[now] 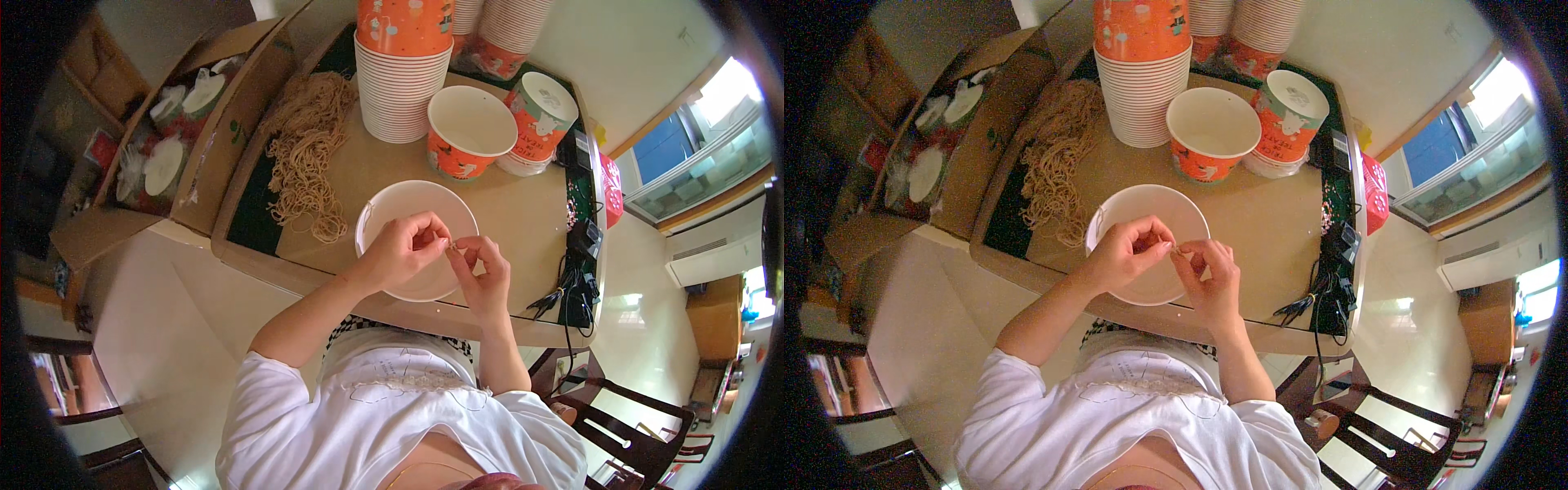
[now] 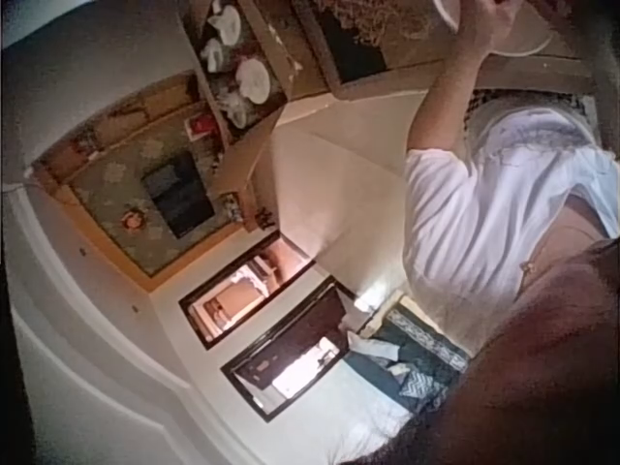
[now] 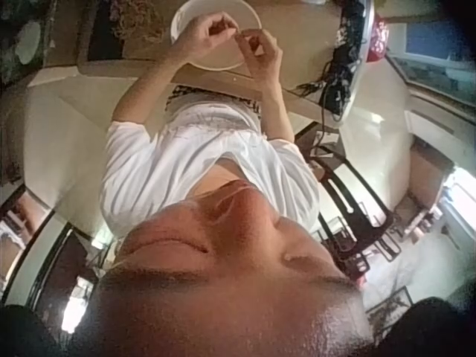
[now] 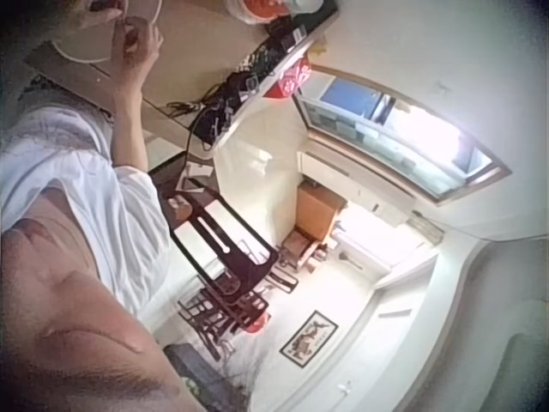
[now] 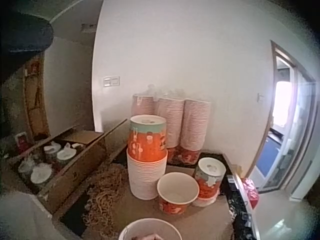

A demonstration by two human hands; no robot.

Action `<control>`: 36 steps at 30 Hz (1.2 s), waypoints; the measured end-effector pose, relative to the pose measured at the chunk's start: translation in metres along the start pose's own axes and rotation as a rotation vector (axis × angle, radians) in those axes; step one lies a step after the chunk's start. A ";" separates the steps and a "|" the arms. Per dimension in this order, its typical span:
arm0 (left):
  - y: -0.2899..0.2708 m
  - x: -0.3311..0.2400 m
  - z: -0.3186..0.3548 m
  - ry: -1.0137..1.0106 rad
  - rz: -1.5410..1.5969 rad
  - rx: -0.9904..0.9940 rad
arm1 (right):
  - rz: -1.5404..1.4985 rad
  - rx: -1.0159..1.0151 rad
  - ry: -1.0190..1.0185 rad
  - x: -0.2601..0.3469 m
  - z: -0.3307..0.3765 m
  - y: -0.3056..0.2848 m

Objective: Tying thin strings onto paper cups and stacking them in a packaging workspace.

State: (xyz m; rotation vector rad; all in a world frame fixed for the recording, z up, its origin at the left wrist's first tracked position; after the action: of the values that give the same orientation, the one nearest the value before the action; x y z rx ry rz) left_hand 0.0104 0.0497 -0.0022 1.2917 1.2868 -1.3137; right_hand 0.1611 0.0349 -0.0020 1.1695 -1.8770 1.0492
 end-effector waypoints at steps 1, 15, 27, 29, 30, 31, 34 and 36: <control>0.000 0.003 0.000 0.006 0.005 -0.002 | 0.006 0.002 -0.002 -0.001 0.000 0.000; 0.000 -0.004 -0.002 -0.007 -0.017 -0.016 | -0.036 0.010 0.031 -0.001 0.001 -0.001; 0.004 -0.005 -0.002 0.021 0.004 -0.020 | 0.088 -0.094 -0.227 0.017 0.000 -0.005; 0.004 -0.009 -0.001 0.004 -0.010 -0.013 | -0.053 -0.055 0.016 0.008 0.005 -0.004; 0.005 -0.010 0.000 0.004 -0.011 -0.012 | -0.053 -0.056 0.016 0.007 0.005 -0.003; 0.005 -0.011 0.000 0.016 -0.019 -0.012 | -0.063 -0.058 0.030 0.006 0.004 -0.003; 0.006 -0.011 0.002 0.044 -0.013 -0.023 | -0.041 -0.040 0.050 0.005 0.005 -0.002; 0.006 -0.011 0.002 0.059 0.003 -0.031 | -0.008 -0.022 0.056 0.005 0.005 -0.002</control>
State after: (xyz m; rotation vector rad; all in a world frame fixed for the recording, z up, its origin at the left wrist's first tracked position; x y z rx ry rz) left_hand 0.0169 0.0461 0.0075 1.3198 1.3401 -1.2569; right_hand 0.1610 0.0286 0.0005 1.1235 -1.8344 1.0441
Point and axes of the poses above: each hand's wrist, its own z-axis away from the middle knuckle, its own y-axis out of the palm, x = y × z, the point moved 5 cm from there along -z, towards the middle knuckle, and after that the axes turned 13 degrees about -x, right-handed, at the moved point
